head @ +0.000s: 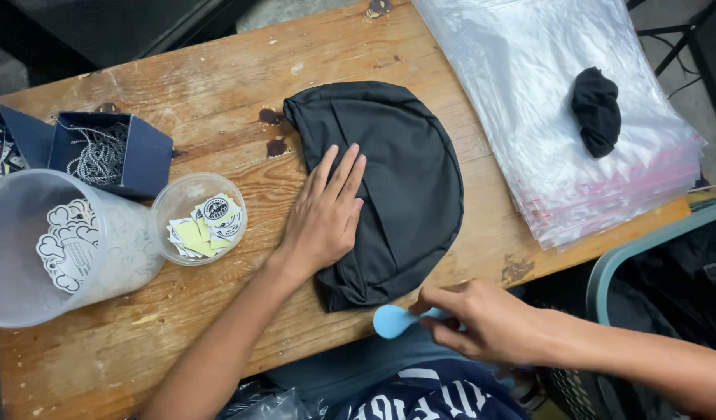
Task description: The person cleans a black bag with a brush and then attaches a sticker to it. They also wipe a plastic bag with a cloth.
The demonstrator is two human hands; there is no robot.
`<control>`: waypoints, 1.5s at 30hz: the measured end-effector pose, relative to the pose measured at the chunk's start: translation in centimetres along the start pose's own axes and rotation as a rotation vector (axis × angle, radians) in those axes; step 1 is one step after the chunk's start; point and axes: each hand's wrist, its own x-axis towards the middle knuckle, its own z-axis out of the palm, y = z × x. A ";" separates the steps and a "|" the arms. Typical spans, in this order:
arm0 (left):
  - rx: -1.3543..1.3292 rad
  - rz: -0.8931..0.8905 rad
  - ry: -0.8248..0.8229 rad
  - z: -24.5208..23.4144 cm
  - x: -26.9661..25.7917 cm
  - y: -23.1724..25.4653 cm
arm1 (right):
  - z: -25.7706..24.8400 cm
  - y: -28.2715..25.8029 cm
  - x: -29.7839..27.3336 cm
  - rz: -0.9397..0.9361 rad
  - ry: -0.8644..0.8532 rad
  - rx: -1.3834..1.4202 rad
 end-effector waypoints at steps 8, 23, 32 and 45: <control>-0.071 0.005 0.046 1.3 -0.3 -0.7 | -6.3 8.2 -0.2 0.324 0.371 -0.636; -0.071 0.015 0.072 0.6 0.0 -1.0 | -15.3 9.2 15.1 0.097 0.510 -0.686; -0.052 -0.028 0.084 0.6 -0.3 -0.5 | -11.8 9.7 20.5 0.088 0.408 -0.383; 0.082 -0.196 0.201 1.7 -1.1 -2.5 | -11.3 5.1 9.4 0.326 0.416 -0.570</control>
